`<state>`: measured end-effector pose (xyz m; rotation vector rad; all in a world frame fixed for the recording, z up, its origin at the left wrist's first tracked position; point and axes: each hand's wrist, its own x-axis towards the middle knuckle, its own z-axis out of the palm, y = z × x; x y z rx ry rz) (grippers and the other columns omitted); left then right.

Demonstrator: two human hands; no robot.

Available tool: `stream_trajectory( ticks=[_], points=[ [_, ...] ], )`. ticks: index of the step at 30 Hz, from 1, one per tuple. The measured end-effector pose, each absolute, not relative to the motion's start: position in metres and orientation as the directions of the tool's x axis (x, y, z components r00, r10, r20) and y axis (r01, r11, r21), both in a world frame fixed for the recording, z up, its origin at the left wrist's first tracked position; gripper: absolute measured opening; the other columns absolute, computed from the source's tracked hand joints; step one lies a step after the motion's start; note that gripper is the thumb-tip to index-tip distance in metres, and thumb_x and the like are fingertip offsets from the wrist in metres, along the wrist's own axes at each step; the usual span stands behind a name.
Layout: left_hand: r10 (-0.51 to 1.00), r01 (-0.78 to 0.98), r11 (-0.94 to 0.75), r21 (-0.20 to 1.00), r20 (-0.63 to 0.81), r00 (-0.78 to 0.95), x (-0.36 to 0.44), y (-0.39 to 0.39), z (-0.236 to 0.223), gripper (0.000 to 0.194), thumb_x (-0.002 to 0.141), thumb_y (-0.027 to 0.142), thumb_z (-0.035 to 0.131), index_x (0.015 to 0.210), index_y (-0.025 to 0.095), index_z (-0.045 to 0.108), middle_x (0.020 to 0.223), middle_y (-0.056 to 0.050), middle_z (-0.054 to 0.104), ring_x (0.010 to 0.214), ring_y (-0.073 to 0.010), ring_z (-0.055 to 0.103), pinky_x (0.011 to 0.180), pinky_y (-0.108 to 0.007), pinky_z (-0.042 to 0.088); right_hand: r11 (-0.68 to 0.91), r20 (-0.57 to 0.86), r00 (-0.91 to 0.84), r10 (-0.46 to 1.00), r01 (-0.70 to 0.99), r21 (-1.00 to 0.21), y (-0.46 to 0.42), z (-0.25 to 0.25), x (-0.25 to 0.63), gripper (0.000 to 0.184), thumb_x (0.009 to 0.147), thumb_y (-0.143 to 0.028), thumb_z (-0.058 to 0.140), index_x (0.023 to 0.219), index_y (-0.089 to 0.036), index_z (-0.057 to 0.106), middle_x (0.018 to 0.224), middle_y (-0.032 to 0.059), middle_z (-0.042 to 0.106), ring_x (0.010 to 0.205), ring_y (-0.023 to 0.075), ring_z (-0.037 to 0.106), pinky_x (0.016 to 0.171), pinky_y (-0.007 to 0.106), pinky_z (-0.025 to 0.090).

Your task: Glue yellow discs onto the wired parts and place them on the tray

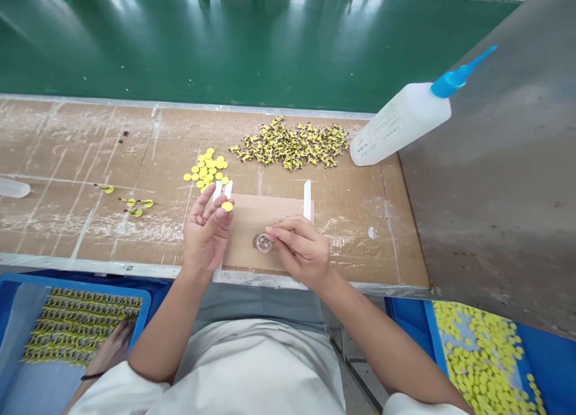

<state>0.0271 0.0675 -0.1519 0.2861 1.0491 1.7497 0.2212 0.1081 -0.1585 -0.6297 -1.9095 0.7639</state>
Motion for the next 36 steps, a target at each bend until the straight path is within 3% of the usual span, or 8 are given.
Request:
stream_trajectory(
  ticks=[5,29,33,36],
  points=[
    [0.849,-0.642,-0.091,0.762,-0.278,-0.450,0.0270,0.0680,-0.1513,0.062,0.065,0.017,0.089,0.122,0.022,0.065,0.097,-0.004,0.079,0.094,-0.0158,0.074,0.087,-0.021,0.055,0.596,0.537,-0.343,0.770,0.087,-0.798,0.1078,-0.1589,0.2239,0.041,0.081,0.000,0.069,0.111,-0.028,0.073,0.090,0.0053,0.071,0.078,0.0183,0.066,0.071,0.036,0.053],
    [0.847,-0.650,-0.092,0.754,-0.284,-0.449,0.0278,0.0682,-0.1504,0.058,0.067,0.014,0.087,0.120,0.023,0.067,0.096,-0.003,0.079,0.091,-0.0131,0.074,0.084,-0.018,0.056,0.651,0.558,-0.416,0.718,0.119,-0.750,0.1098,-0.1598,0.2218,0.038,0.083,-0.006,0.069,0.113,-0.029,0.073,0.089,0.0059,0.073,0.078,0.0187,0.067,0.072,0.037,0.056],
    [0.846,-0.650,-0.088,0.755,-0.287,-0.449,0.0281,0.0680,-0.1499,0.059,0.066,0.014,0.087,0.121,0.023,0.066,0.097,-0.003,0.079,0.091,-0.0133,0.074,0.084,-0.018,0.056,0.565,0.500,-0.355,0.790,0.107,-0.818,0.1075,-0.1607,0.2232,0.027,0.083,-0.012,0.072,0.105,-0.028,0.076,0.087,0.0053,0.074,0.075,0.0183,0.068,0.070,0.035,0.057],
    [0.851,-0.655,-0.088,0.751,-0.286,-0.441,0.0278,0.0670,-0.1505,0.059,0.067,0.014,0.087,0.122,0.023,0.066,0.099,-0.004,0.079,0.092,-0.0135,0.074,0.086,-0.018,0.056,0.389,0.356,-0.260,0.897,0.088,-0.917,0.1054,-0.1606,0.2236,0.016,0.082,-0.019,0.075,0.096,-0.027,0.078,0.087,0.0048,0.075,0.078,0.0182,0.070,0.073,0.033,0.058]
  ],
)
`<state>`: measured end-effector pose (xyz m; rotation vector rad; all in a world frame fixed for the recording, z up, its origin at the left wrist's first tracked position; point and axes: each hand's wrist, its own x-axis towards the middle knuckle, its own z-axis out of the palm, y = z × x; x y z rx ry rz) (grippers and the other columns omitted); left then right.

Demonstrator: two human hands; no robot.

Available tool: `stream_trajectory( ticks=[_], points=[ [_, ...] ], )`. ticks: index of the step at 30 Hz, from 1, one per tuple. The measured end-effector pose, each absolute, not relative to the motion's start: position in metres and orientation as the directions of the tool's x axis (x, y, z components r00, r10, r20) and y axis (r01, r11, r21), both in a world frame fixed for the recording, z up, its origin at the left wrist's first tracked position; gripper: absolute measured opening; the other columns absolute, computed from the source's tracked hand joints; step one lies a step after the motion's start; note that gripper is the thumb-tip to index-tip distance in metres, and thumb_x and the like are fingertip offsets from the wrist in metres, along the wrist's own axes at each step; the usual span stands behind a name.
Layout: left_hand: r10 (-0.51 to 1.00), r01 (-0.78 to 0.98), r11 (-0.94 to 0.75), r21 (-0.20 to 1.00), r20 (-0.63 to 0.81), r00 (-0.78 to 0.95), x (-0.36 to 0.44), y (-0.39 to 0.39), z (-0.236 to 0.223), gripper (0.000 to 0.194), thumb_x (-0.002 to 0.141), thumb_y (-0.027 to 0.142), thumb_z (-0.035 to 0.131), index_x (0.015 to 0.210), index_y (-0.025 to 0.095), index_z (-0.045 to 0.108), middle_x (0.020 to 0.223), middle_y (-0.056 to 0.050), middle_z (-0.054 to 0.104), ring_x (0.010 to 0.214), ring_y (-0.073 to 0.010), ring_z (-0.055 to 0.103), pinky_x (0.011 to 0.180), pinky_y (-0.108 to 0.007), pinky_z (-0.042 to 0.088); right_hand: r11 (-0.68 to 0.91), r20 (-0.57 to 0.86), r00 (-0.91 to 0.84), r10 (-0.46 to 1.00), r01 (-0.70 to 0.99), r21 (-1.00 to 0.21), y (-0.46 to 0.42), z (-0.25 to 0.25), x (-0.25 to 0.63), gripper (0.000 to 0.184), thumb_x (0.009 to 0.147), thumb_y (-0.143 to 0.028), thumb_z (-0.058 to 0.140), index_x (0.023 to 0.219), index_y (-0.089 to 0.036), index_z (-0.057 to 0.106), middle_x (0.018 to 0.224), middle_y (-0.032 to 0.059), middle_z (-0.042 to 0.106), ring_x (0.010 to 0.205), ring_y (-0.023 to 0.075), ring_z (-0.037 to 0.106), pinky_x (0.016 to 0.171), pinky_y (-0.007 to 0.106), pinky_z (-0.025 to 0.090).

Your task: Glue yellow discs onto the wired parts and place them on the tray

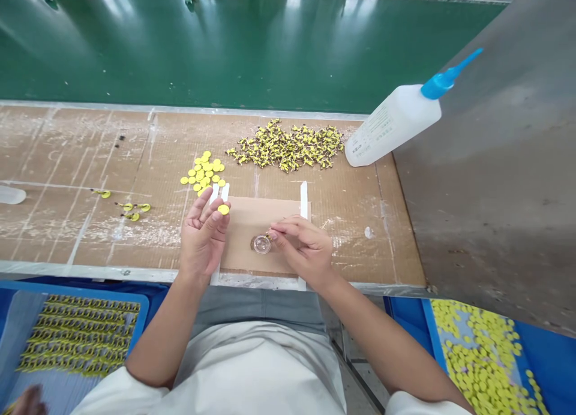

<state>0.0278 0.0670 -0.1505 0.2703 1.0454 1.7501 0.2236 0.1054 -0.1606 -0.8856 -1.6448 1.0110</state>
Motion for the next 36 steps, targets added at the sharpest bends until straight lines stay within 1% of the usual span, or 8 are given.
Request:
stream_trajectory(
  ticks=[3,6,10,15,21,27,31,36],
  points=[
    [0.849,-0.648,-0.070,0.758,-0.296,-0.438,0.027,0.066,-0.151,0.061,0.067,0.015,0.087,0.123,0.023,0.065,0.101,-0.005,0.079,0.094,-0.0152,0.074,0.086,-0.019,0.056,0.065,0.073,-0.149,0.986,-0.062,-0.996,0.108,-0.155,0.222,0.012,0.077,-0.030,0.082,0.088,-0.027,0.079,0.083,0.0035,0.076,0.071,0.0157,0.070,0.067,0.029,0.059],
    [0.849,-0.641,-0.059,0.765,-0.299,-0.436,0.027,0.066,-0.151,0.062,0.065,0.018,0.089,0.123,0.024,0.065,0.100,-0.004,0.079,0.093,-0.0153,0.074,0.087,-0.020,0.056,-0.253,-0.208,-0.186,0.960,-0.269,-0.929,0.117,-0.140,0.218,0.020,0.067,-0.036,0.088,0.081,-0.024,0.079,0.071,0.0015,0.073,0.057,0.0106,0.063,0.055,0.022,0.055],
    [0.848,-0.643,-0.058,0.764,-0.301,-0.436,0.027,0.066,-0.151,0.062,0.063,0.019,0.091,0.120,0.024,0.066,0.096,-0.003,0.079,0.090,-0.0137,0.075,0.087,-0.019,0.055,-0.446,-0.362,-0.279,0.889,-0.353,-0.822,0.135,-0.116,0.209,0.023,0.062,-0.033,0.091,0.076,-0.020,0.078,0.066,-0.0002,0.070,0.057,0.0063,0.061,0.053,0.015,0.051],
    [0.848,-0.674,-0.056,0.737,-0.321,-0.422,0.027,0.066,-0.149,0.061,0.064,0.015,0.089,0.121,0.024,0.067,0.092,-0.002,0.079,0.088,-0.0132,0.075,0.084,-0.017,0.056,-0.473,-0.354,-0.349,0.868,-0.360,-0.804,0.157,-0.102,0.195,0.024,0.059,-0.032,0.093,0.073,-0.020,0.077,0.062,-0.0020,0.067,0.054,0.0049,0.059,0.051,0.013,0.048],
    [0.852,-0.686,-0.063,0.725,-0.319,-0.415,0.028,0.067,-0.147,0.058,0.066,0.012,0.088,0.119,0.024,0.068,0.092,-0.001,0.079,0.087,-0.0120,0.075,0.082,-0.016,0.056,-0.459,-0.312,-0.404,0.860,-0.345,-0.818,0.164,-0.114,0.186,0.025,0.065,-0.036,0.090,0.079,-0.021,0.076,0.066,-0.0023,0.068,0.055,0.0066,0.061,0.047,0.015,0.046],
    [0.866,-0.701,-0.058,0.711,-0.313,-0.390,0.034,0.069,-0.145,0.057,0.067,0.013,0.087,0.119,0.025,0.068,0.092,0.000,0.079,0.087,-0.0109,0.075,0.082,-0.014,0.056,-0.500,-0.322,-0.454,0.831,-0.353,-0.791,0.159,-0.121,0.188,0.026,0.064,-0.038,0.090,0.080,-0.023,0.076,0.069,-0.0017,0.071,0.056,0.0078,0.064,0.047,0.015,0.048],
    [0.871,-0.727,-0.016,0.686,-0.347,-0.347,0.046,0.069,-0.146,0.057,0.065,0.014,0.088,0.118,0.025,0.068,0.091,0.000,0.079,0.086,-0.0132,0.075,0.078,-0.016,0.057,-0.450,-0.287,-0.434,0.854,-0.339,-0.826,0.156,-0.117,0.189,0.029,0.063,-0.042,0.090,0.079,-0.023,0.076,0.068,-0.0010,0.071,0.056,0.0099,0.065,0.046,0.017,0.049],
    [0.886,-0.734,0.005,0.679,-0.343,-0.312,0.053,0.067,-0.149,0.059,0.066,0.017,0.088,0.120,0.026,0.066,0.093,-0.001,0.079,0.089,-0.0155,0.075,0.081,-0.020,0.058,-0.335,-0.210,-0.383,0.900,-0.296,-0.895,0.150,-0.118,0.189,0.028,0.066,-0.043,0.089,0.084,-0.025,0.078,0.067,-0.0009,0.072,0.057,0.0104,0.065,0.052,0.020,0.054]
  ],
)
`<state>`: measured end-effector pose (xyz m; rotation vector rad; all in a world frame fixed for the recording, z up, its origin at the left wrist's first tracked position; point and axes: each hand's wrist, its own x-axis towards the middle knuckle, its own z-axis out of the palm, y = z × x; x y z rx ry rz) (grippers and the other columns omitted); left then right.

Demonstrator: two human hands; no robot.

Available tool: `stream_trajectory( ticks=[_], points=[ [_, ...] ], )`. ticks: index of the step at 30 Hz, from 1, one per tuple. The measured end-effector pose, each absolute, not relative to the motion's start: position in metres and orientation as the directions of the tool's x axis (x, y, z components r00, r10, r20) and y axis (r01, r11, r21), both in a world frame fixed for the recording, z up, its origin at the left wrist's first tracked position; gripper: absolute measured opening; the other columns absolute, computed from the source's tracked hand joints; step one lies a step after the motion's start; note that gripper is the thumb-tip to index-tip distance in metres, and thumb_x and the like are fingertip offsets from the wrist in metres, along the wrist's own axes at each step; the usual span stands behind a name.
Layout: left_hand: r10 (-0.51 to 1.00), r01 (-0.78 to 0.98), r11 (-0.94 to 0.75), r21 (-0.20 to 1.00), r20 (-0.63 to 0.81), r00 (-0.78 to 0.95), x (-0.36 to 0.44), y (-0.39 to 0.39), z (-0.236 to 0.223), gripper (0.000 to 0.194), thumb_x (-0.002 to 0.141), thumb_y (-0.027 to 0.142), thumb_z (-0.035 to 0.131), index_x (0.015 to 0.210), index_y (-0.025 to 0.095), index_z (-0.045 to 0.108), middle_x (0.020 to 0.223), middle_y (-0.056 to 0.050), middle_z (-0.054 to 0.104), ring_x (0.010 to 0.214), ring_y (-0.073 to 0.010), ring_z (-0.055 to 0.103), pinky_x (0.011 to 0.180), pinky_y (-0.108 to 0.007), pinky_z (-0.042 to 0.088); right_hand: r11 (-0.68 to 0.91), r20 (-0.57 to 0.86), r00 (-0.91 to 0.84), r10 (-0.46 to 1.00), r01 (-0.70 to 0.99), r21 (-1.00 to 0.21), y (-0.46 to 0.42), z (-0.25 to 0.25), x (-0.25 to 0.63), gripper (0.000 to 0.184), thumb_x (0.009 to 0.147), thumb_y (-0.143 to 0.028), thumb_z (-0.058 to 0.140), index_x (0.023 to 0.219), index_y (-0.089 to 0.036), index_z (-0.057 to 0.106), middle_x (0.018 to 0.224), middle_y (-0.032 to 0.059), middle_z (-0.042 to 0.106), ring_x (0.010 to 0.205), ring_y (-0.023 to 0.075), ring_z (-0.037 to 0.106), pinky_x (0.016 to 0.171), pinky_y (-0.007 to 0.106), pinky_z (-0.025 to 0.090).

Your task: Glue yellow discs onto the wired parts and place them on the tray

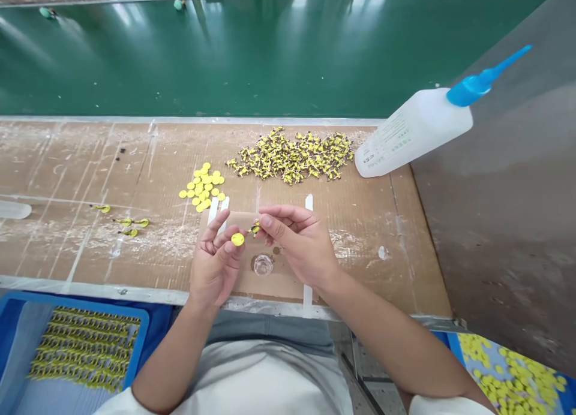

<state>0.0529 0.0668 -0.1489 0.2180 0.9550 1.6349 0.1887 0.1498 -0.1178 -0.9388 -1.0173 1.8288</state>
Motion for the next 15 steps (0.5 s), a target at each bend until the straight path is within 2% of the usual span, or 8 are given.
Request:
stream_trajectory(
  ticks=[4,8,11,15],
  points=[
    [0.895,-0.732,0.003,0.681,-0.328,-0.302,0.052,0.066,-0.150,0.059,0.066,0.016,0.088,0.120,0.026,0.066,0.092,-0.001,0.080,0.089,-0.0172,0.076,0.084,-0.023,0.058,-0.209,-0.118,-0.325,0.938,-0.260,-0.943,0.141,-0.122,0.189,0.022,0.074,-0.041,0.084,0.091,-0.029,0.078,0.078,-0.0003,0.075,0.063,0.0100,0.066,0.060,0.022,0.057],
    [0.899,-0.708,0.018,0.706,-0.322,-0.298,0.053,0.064,-0.151,0.061,0.066,0.019,0.089,0.121,0.026,0.065,0.092,-0.002,0.080,0.088,-0.0188,0.076,0.084,-0.027,0.059,0.027,0.050,-0.256,0.965,-0.093,-0.995,0.131,-0.121,0.190,0.015,0.081,-0.035,0.078,0.092,-0.026,0.077,0.089,0.0033,0.076,0.073,0.0157,0.071,0.068,0.029,0.061],
    [0.901,-0.700,0.020,0.714,-0.317,-0.298,0.053,0.063,-0.152,0.063,0.064,0.020,0.090,0.121,0.026,0.065,0.091,-0.002,0.080,0.086,-0.0186,0.076,0.084,-0.027,0.059,0.237,0.230,-0.256,0.939,-0.002,-0.971,0.127,-0.118,0.191,0.010,0.085,-0.027,0.075,0.095,-0.026,0.076,0.093,0.0047,0.076,0.081,0.0192,0.072,0.076,0.034,0.062],
    [0.903,-0.704,0.022,0.710,-0.317,-0.291,0.054,0.063,-0.153,0.062,0.065,0.021,0.090,0.121,0.027,0.064,0.092,-0.002,0.080,0.088,-0.0192,0.076,0.087,-0.030,0.058,0.370,0.348,-0.306,0.886,0.015,-0.929,0.127,-0.116,0.190,0.015,0.087,-0.020,0.071,0.098,-0.029,0.075,0.093,0.0039,0.076,0.084,0.0206,0.072,0.077,0.036,0.061]
  ],
)
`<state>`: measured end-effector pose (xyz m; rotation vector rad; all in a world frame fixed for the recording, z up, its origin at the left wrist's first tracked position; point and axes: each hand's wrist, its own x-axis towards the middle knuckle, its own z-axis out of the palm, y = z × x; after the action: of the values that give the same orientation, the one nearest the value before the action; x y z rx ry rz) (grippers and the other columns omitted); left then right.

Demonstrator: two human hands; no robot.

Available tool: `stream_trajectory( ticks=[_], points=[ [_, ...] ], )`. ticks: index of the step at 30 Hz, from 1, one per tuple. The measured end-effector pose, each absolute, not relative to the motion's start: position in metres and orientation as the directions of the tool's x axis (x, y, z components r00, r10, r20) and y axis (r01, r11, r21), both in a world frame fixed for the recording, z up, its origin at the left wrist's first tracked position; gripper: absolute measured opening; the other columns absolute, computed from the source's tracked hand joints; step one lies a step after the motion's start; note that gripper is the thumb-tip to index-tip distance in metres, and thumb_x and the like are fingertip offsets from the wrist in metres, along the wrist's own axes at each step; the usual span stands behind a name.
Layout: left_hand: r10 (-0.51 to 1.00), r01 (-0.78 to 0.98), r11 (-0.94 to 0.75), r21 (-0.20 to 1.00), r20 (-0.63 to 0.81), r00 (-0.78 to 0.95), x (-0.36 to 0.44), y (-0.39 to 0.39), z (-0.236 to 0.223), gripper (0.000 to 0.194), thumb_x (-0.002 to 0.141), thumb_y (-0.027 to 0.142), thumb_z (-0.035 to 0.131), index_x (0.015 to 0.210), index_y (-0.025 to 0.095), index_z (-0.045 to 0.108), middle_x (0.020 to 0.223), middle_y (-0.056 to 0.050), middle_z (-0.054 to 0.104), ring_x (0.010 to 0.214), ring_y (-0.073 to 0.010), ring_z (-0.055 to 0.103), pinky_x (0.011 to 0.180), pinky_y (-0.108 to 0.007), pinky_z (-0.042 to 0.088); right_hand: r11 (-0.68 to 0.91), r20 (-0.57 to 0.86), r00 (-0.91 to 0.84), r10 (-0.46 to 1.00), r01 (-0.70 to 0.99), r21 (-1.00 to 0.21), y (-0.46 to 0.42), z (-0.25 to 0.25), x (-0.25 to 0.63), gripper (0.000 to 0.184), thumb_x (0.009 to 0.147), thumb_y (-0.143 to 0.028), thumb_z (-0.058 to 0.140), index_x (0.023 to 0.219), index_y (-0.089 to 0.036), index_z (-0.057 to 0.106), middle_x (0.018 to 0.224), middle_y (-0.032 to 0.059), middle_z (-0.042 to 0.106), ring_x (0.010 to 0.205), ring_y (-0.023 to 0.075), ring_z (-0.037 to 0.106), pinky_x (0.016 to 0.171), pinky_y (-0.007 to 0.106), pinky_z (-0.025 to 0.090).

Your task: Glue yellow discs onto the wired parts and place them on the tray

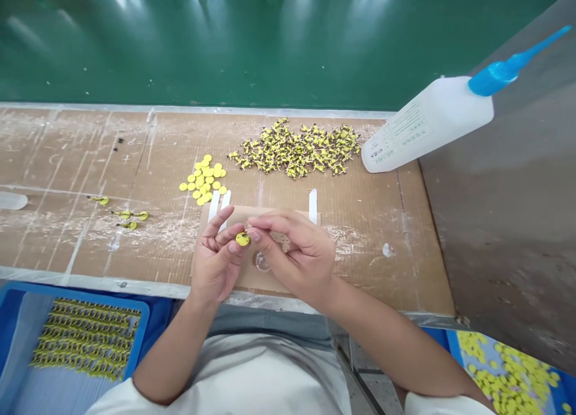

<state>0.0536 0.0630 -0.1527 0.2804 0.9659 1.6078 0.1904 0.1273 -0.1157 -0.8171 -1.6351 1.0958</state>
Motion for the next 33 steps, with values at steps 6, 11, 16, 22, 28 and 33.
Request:
stream_trajectory(
  ticks=[6,11,16,22,28,33],
  points=[
    [0.910,-0.707,0.006,0.707,-0.297,-0.290,0.0532,0.0629,-0.1516,0.060,0.066,0.019,0.089,0.120,0.026,0.065,0.094,-0.003,0.080,0.091,-0.0196,0.075,0.089,-0.029,0.058,0.442,0.411,-0.322,0.853,0.026,-0.897,0.1277,-0.1167,0.1899,0.025,0.085,-0.011,0.070,0.103,-0.028,0.074,0.095,0.0041,0.076,0.084,0.0198,0.072,0.075,0.034,0.060],
    [0.905,-0.706,0.017,0.707,-0.312,-0.290,0.0529,0.0631,-0.1505,0.061,0.065,0.020,0.090,0.120,0.026,0.066,0.093,-0.003,0.080,0.092,-0.0203,0.075,0.088,-0.029,0.059,0.469,0.431,-0.326,0.841,0.044,-0.882,0.1270,-0.1172,0.1901,0.027,0.085,-0.011,0.071,0.104,-0.030,0.074,0.095,0.0033,0.076,0.082,0.0189,0.072,0.073,0.033,0.059],
    [0.914,-0.735,0.002,0.678,-0.299,-0.275,0.0534,0.0632,-0.1488,0.058,0.066,0.018,0.089,0.119,0.025,0.066,0.092,-0.002,0.080,0.091,-0.0192,0.076,0.087,-0.027,0.059,0.478,0.441,-0.321,0.838,0.041,-0.878,0.1272,-0.1168,0.1901,0.028,0.083,-0.011,0.073,0.103,-0.031,0.075,0.094,0.0030,0.076,0.080,0.0193,0.072,0.072,0.032,0.059],
    [0.917,-0.740,-0.001,0.672,-0.294,-0.268,0.0537,0.0639,-0.1473,0.059,0.066,0.016,0.089,0.119,0.025,0.066,0.092,-0.002,0.080,0.092,-0.0189,0.076,0.086,-0.025,0.059,0.514,0.473,-0.333,0.816,0.045,-0.856,0.1284,-0.1175,0.1903,0.027,0.082,-0.010,0.073,0.104,-0.027,0.075,0.093,0.0046,0.076,0.080,0.0189,0.072,0.071,0.031,0.060],
    [0.921,-0.753,-0.011,0.658,-0.286,-0.263,0.0535,0.0632,-0.1480,0.056,0.067,0.013,0.087,0.119,0.024,0.067,0.092,-0.001,0.080,0.092,-0.0185,0.075,0.085,-0.024,0.058,0.528,0.488,-0.341,0.804,0.030,-0.849,0.1288,-0.1178,0.1901,0.029,0.081,-0.007,0.073,0.104,-0.026,0.075,0.094,0.0047,0.076,0.079,0.0181,0.072,0.071,0.030,0.060],
    [0.917,-0.739,-0.011,0.674,-0.288,-0.277,0.0531,0.0636,-0.1482,0.059,0.066,0.016,0.088,0.119,0.024,0.066,0.092,-0.002,0.080,0.092,-0.0198,0.076,0.084,-0.025,0.059,0.531,0.493,-0.332,0.804,0.028,-0.847,0.1284,-0.1172,0.1895,0.029,0.082,-0.007,0.072,0.104,-0.026,0.075,0.092,0.0046,0.076,0.078,0.0179,0.072,0.070,0.030,0.060]
  ],
)
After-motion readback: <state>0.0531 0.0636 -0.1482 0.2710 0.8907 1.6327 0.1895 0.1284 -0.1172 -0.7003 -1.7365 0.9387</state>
